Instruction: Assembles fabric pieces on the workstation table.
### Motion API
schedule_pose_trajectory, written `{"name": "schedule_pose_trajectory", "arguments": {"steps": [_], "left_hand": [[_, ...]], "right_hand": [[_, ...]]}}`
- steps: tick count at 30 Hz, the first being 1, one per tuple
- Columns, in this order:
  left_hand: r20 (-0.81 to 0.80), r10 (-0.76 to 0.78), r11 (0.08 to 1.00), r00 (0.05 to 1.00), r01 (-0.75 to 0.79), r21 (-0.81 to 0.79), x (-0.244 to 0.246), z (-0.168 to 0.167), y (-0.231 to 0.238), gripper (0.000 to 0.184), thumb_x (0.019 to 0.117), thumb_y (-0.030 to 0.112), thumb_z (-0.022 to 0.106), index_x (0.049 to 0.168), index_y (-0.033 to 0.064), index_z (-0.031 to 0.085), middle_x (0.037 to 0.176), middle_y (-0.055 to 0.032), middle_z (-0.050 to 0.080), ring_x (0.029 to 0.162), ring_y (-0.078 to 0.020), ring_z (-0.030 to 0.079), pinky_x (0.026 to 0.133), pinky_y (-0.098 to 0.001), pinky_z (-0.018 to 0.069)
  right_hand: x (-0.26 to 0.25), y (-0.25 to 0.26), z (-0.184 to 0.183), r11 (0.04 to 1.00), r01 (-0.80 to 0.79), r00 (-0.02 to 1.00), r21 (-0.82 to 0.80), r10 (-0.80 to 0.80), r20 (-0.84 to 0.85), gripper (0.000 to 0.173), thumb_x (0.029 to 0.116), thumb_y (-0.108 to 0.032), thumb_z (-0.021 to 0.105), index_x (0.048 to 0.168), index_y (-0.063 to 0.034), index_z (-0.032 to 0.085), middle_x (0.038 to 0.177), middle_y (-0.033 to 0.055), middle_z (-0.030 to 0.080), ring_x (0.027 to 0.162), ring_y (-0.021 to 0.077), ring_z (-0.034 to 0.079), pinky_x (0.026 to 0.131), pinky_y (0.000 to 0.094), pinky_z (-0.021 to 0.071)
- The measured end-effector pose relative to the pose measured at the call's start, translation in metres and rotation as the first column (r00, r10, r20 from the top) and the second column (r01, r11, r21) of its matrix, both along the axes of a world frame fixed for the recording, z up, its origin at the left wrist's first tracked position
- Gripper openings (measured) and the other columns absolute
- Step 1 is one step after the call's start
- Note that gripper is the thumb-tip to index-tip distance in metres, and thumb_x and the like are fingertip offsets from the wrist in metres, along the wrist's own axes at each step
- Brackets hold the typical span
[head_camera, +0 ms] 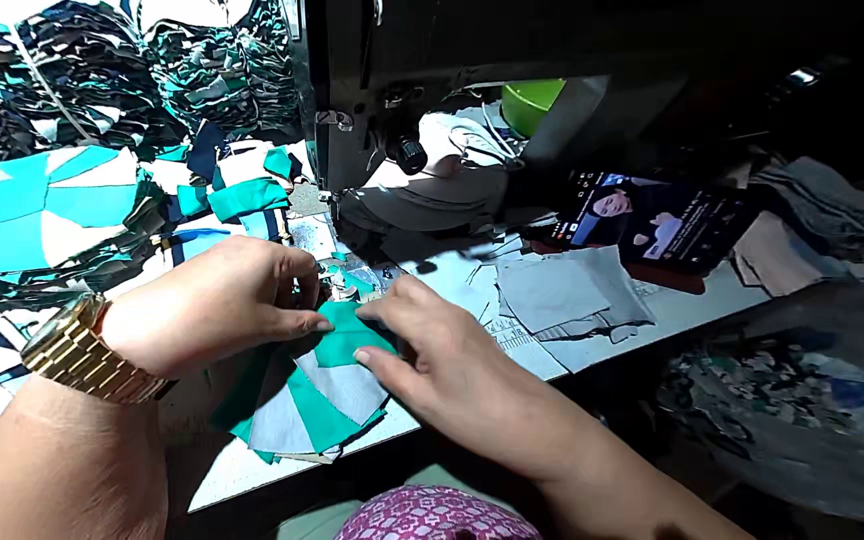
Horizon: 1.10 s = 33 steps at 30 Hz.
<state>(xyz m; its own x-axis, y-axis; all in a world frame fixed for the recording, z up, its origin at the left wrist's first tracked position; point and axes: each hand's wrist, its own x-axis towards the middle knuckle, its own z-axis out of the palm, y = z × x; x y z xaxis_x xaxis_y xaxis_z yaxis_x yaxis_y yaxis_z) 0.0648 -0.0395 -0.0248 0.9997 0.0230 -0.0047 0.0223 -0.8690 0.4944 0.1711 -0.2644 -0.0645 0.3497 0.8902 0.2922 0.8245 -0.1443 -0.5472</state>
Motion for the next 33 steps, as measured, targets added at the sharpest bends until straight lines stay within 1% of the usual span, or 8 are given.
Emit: {"name": "schedule_pose_trajectory", "arguments": {"steps": [2,4,9,13,20,26,29,33], "left_hand": [[0.072,0.009,0.999,0.997,-0.006,-0.046,0.001,-0.002,0.003,0.016,0.0885,0.034,0.076,0.087,0.0199,0.069,0.059,0.0099,0.056,0.05,-0.0016,0.051,0.046,-0.0221,0.043],[0.117,0.043,0.996,0.992,-0.033,-0.083,0.001,0.0,0.005,0.015,0.0908,0.033,0.074,0.09,0.018,0.069,0.058,0.0093,0.054,0.049,-0.0011,0.049,0.046,-0.0213,0.0409],[0.08,0.32,0.913,0.944,-0.284,-0.292,-0.012,0.025,-0.029,0.011,0.0989,0.015,0.066,0.096,0.0049,0.065,0.059,-0.0014,0.052,0.047,-0.0073,0.042,0.046,-0.0215,0.0335],[0.206,0.246,0.886,0.947,-0.133,-0.444,0.001,0.005,0.006,0.012,0.101,0.025,0.063,0.093,0.0158,0.066,0.06,0.0075,0.054,0.045,-0.0002,0.044,0.04,-0.0155,0.0333],[0.189,0.26,0.873,0.947,-0.147,-0.464,0.006,0.001,0.001,0.014,0.1014,0.024,0.063,0.091,0.0154,0.067,0.059,0.0063,0.054,0.044,-0.001,0.044,0.04,-0.0153,0.0337],[0.191,0.266,0.886,0.945,-0.161,-0.435,0.007,-0.002,-0.006,0.014,0.0999,0.024,0.064,0.089,0.0154,0.067,0.059,0.006,0.055,0.044,-0.0014,0.046,0.04,-0.0159,0.0349],[0.102,0.371,0.85,0.923,-0.293,-0.437,0.001,0.018,-0.037,0.012,0.1018,0.01,0.061,0.091,0.0048,0.064,0.06,-0.0001,0.052,0.048,-0.0054,0.043,0.045,-0.0183,0.0334],[0.12,0.37,0.855,0.921,-0.288,-0.432,0.0,0.017,-0.038,0.01,0.1008,0.008,0.062,0.091,0.0049,0.065,0.06,0.0003,0.052,0.048,-0.005,0.043,0.045,-0.0179,0.0336]], "right_hand": [[0.013,-0.011,0.001,0.996,0.013,1.0,0.091,-0.01,-0.03,0.024,0.0964,-0.016,0.066,0.117,-0.0067,0.073,0.101,0.0046,0.063,0.079,0.0092,0.062,0.067,0.0243,0.0554],[0.03,-0.028,0.006,0.989,0.102,0.992,0.106,-0.109,0.062,0.02,0.0953,-0.012,0.067,0.113,-0.004,0.073,0.102,0.0082,0.065,0.082,0.0135,0.065,0.07,0.0298,0.0581],[0.059,-0.071,0.013,0.939,0.343,0.913,-0.015,-0.329,0.239,0.026,0.0882,-0.028,0.074,0.098,-0.0055,0.067,0.097,0.0084,0.061,0.075,0.0194,0.06,0.062,0.0392,0.0526],[0.066,-0.084,0.004,0.918,0.396,0.891,-0.023,-0.378,0.25,0.027,0.084,-0.031,0.077,0.09,-0.0081,0.063,0.095,0.0062,0.057,0.073,0.0158,0.055,0.06,0.035,0.0474],[0.064,-0.082,0.003,0.912,0.409,0.866,0.023,-0.396,0.305,0.011,0.0897,-0.018,0.064,0.084,-0.0092,0.067,0.095,0.0056,0.059,0.077,0.0147,0.059,0.062,0.0314,0.0503],[0.057,-0.077,0.0,0.906,0.422,0.833,0.038,-0.404,0.378,0.013,0.0909,-0.013,0.061,0.082,-0.0049,0.066,0.093,0.011,0.059,0.079,0.0254,0.061,0.063,0.0411,0.051],[0.062,-0.08,0.002,0.886,0.458,0.829,0.071,-0.454,0.325,0.014,0.0933,-0.013,0.055,0.084,-0.0074,0.064,0.086,0.0044,0.059,0.071,0.0137,0.058,0.058,0.0297,0.0482],[0.075,-0.088,0.005,0.853,0.506,0.858,0.125,-0.513,0.028,0.004,0.0971,-0.01,0.06,0.099,-0.0082,0.063,0.081,0.0,0.061,0.065,0.0044,0.057,0.058,0.0216,0.0496]]}}
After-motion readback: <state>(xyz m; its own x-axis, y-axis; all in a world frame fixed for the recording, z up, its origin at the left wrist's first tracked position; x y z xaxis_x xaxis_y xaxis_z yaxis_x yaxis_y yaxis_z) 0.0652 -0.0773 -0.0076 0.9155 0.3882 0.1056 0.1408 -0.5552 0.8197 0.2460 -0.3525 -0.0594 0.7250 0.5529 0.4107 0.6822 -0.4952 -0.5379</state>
